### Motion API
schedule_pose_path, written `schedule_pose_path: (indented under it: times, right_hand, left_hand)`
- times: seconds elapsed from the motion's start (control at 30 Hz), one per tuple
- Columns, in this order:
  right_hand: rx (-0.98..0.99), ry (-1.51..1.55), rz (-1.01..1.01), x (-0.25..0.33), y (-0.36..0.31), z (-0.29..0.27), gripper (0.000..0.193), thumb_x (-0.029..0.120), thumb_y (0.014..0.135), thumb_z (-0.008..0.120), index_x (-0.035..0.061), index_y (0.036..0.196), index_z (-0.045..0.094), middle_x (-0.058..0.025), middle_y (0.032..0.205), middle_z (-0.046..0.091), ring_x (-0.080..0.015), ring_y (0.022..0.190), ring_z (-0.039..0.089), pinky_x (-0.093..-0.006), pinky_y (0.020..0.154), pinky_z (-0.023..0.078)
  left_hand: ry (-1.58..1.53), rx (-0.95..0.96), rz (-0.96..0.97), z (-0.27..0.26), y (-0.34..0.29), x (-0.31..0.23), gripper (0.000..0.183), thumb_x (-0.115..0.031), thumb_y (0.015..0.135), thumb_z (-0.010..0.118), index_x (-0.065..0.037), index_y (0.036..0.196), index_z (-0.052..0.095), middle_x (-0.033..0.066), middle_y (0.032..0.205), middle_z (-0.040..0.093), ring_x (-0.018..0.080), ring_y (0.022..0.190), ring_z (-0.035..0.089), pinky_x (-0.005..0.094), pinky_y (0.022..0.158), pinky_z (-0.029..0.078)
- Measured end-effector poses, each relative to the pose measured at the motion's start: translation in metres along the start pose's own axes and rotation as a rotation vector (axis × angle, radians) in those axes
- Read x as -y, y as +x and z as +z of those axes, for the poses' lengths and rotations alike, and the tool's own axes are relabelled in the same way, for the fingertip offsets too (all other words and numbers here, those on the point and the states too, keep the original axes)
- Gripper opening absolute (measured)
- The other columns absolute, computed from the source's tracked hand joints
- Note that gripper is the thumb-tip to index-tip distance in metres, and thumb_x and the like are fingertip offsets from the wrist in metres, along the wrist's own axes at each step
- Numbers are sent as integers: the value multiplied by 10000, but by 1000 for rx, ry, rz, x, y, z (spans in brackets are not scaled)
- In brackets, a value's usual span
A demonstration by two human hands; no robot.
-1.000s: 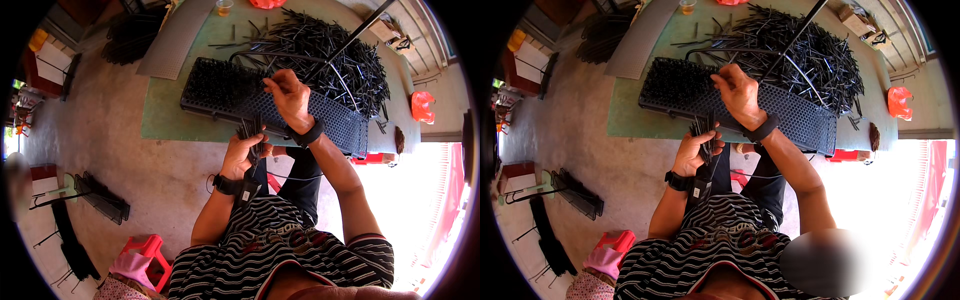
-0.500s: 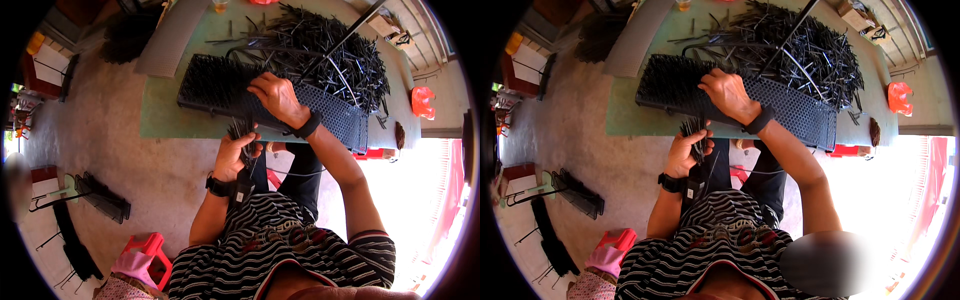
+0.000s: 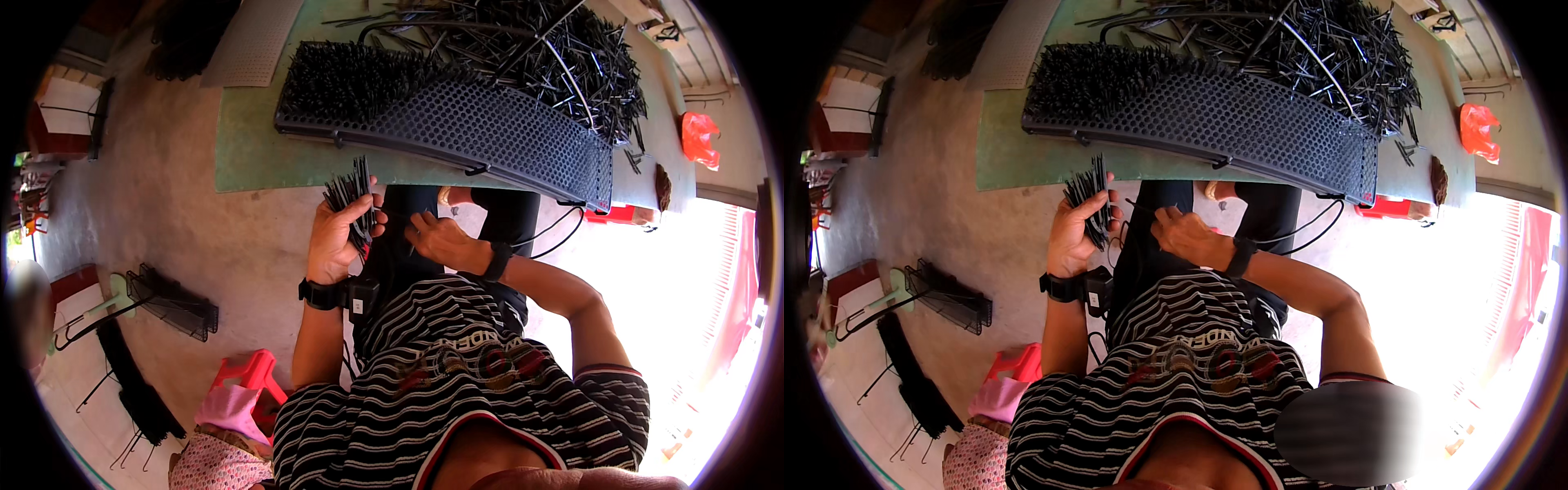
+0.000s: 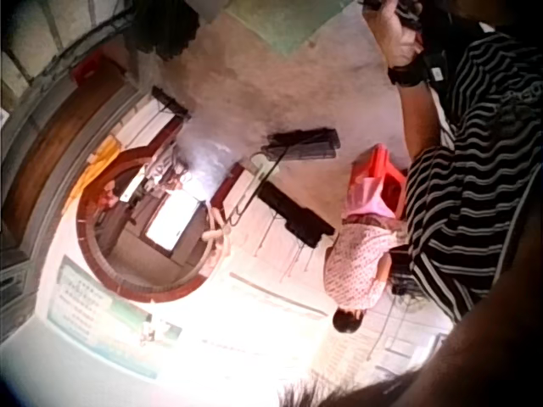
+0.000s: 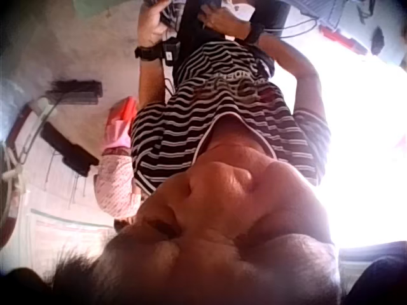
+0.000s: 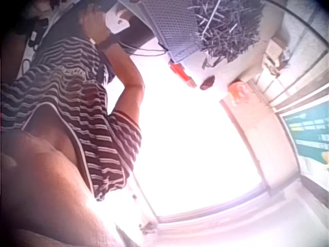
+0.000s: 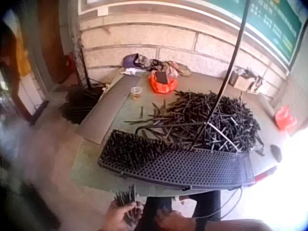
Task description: The person assembles long black plastic strips into a perforated metal base, picking up strips from a pile on the table and inserting them one at a time into the holes by hand.
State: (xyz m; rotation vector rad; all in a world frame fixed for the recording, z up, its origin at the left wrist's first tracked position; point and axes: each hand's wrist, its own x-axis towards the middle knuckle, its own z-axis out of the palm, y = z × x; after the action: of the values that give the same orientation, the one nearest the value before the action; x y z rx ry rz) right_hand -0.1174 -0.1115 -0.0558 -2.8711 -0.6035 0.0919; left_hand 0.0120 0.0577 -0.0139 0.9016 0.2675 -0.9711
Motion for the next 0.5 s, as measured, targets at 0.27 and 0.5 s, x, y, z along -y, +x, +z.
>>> schedule_pose_path:
  times: [0.27, 0.5]
  right_hand:
    - [-37, 76, -103, -14, -3, 16, 186, 155, 670, 577, -6, 764, 586, -113, 819, 510, -225, 723, 545, -292, 535, 479]
    - [-509, 129, -122, -11, 12, -99, 367, 58, 663, 566, -60, 1009, 589, -164, 1002, 552, -282, 889, 588, -335, 714, 513]
  left_hand:
    - [-19, 9, -25, 5, 1, 14, 313, -63, 811, 627, -12, 1114, 564, 101, 853, 622, 193, 654, 627, 296, 528, 537]
    - [-142, 77, -74, 29, 3, 9, 296, -63, 818, 626, -10, 1103, 567, 106, 853, 630, 207, 703, 642, 313, 563, 552]
